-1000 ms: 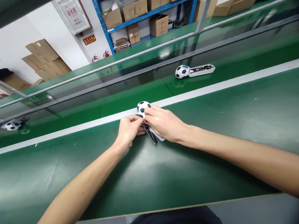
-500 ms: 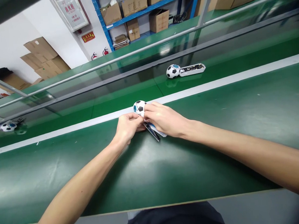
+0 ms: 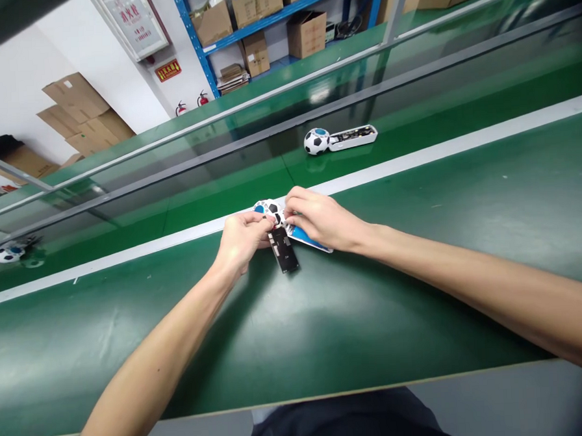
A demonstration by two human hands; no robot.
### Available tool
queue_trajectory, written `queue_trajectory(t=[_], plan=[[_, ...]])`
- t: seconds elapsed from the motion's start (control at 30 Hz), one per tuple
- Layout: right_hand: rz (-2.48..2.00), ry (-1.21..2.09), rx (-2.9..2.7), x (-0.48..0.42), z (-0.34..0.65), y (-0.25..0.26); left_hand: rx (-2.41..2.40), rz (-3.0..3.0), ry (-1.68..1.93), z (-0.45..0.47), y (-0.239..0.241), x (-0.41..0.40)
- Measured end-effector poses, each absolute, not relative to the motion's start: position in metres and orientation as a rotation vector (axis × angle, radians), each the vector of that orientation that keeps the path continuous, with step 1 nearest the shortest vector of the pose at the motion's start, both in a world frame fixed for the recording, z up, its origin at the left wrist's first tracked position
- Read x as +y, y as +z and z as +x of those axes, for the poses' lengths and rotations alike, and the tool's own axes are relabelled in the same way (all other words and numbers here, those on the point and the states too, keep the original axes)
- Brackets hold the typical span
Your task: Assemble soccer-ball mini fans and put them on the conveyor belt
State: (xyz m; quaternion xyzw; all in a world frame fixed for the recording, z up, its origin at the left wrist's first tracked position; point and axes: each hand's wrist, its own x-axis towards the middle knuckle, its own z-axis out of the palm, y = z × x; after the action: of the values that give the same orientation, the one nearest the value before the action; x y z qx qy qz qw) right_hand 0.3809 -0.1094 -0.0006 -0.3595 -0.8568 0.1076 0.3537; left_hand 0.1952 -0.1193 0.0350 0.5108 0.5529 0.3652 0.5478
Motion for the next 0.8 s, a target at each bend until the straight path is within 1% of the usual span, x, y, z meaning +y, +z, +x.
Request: queue_trajectory(t=[0.23, 0.37, 0.53, 0.63, 0.8], plan=[[-1.051, 0.557, -1.918, -0.103, 0.371, -0.007, 1.244, 1.240, 0.822, 0.186, 0.043, -0.105], [-1.132, 0.664, -1.736, -0.075, 0.352, -0.004, 1.210, 1.263, 0.846, 0.175, 0.044, -0.078], [-1.254, 0.572, -1.515, -0.007, 0.314, -0.001, 1.296, 1.284, 1.088, 0.160, 0.044, -0.018], [-1.325, 0.529, -1.454, 0.028, 0.294, -0.007, 1.402, 1.305, 1.223, 0.153, 0.037, 0.017], [-1.343, 0.564, -1.610, 0.044, 0.287, -0.018, 1.557, 1.324, 1.252, 0.136, 0.015, 0.036]])
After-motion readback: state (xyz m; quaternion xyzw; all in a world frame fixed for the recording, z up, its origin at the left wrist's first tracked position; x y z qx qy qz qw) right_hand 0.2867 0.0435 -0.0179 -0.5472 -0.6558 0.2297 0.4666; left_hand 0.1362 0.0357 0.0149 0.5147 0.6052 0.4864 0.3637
